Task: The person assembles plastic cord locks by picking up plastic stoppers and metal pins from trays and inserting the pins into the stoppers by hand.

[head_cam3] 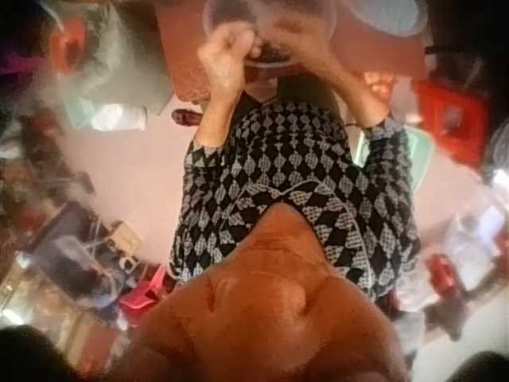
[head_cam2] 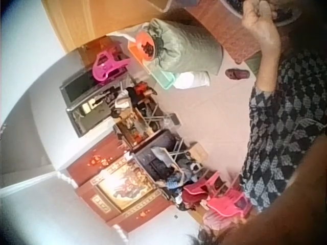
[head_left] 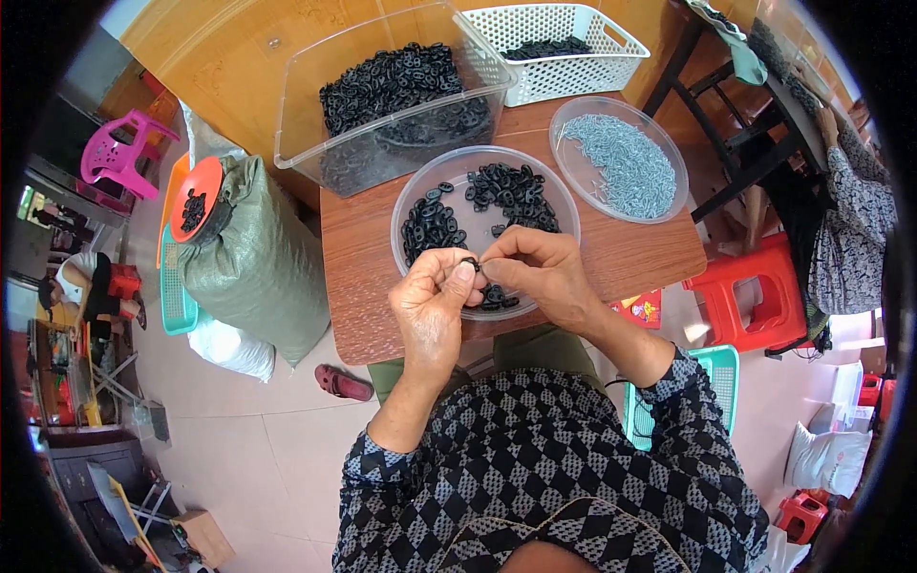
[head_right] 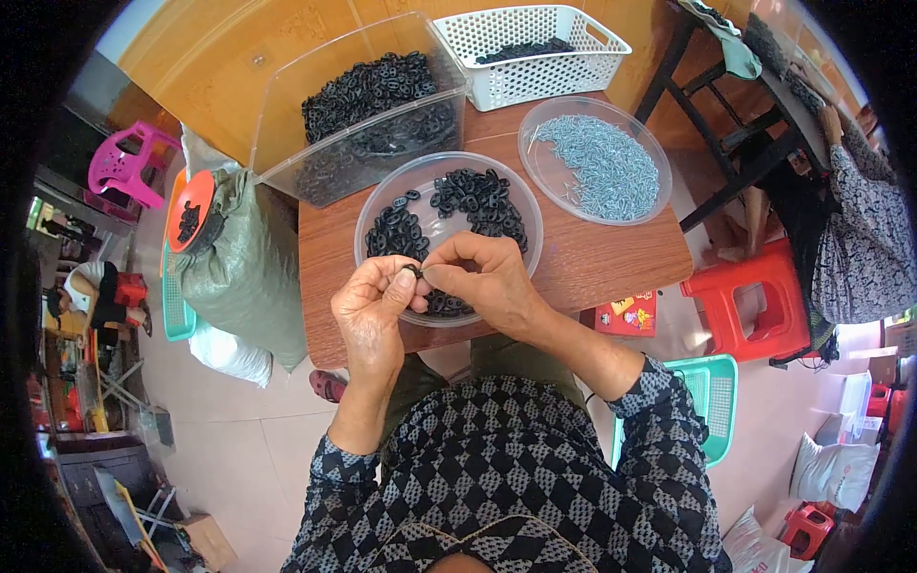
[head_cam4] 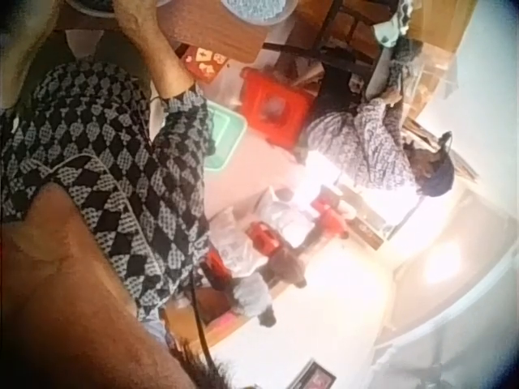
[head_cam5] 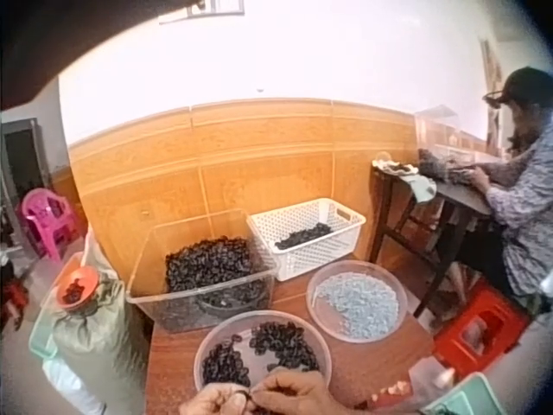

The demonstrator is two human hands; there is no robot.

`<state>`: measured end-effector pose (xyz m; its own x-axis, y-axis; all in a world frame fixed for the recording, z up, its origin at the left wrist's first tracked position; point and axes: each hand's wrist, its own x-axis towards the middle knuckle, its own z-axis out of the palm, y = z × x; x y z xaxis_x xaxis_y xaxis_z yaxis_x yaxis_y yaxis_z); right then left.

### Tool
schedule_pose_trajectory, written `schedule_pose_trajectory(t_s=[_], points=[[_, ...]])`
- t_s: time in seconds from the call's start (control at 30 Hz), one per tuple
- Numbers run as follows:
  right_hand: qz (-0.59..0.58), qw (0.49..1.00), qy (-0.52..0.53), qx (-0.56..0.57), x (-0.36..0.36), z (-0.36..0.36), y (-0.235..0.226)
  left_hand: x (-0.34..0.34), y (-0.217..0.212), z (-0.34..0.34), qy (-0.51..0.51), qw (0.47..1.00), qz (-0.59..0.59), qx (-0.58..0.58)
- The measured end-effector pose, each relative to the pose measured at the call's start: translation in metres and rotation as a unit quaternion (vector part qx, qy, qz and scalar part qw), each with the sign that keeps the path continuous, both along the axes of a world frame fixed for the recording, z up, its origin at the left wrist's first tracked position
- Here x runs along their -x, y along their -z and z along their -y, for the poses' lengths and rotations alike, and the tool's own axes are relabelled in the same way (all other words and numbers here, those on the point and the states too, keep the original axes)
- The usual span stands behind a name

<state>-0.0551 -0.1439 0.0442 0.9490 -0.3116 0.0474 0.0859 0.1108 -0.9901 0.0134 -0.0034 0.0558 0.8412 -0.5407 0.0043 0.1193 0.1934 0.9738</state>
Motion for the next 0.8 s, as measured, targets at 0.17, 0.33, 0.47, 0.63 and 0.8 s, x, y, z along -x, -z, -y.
schedule_pose_trajectory(t_s=[0.17, 0.33, 0.47, 0.63, 0.8], points=[[0.004, 1.0, -0.004, -0.011, 0.0008, -0.0004, 0.0006, 0.0015, -0.0003, -0.0002, -0.005, 1.0, 0.014, -0.022], [0.007, 0.999, -0.014, -0.046, 0.0011, -0.0018, -0.002, 0.0027, -0.0002, -0.0019, -0.003, 1.0, 0.016, -0.024], [0.003, 0.999, -0.012, -0.047, 0.0013, -0.0037, -0.0036, 0.0034, 0.0013, -0.0029, -0.005, 0.999, 0.026, -0.024], [0.004, 1.0, -0.008, -0.025, 0.0009, -0.0044, -0.0014, 0.0031, 0.0002, -0.0036, -0.008, 1.0, 0.011, -0.022], [0.003, 1.0, -0.009, -0.025, 0.0006, -0.0061, -0.0011, 0.0032, 0.0003, -0.0055, -0.005, 1.0, -0.007, -0.017]])
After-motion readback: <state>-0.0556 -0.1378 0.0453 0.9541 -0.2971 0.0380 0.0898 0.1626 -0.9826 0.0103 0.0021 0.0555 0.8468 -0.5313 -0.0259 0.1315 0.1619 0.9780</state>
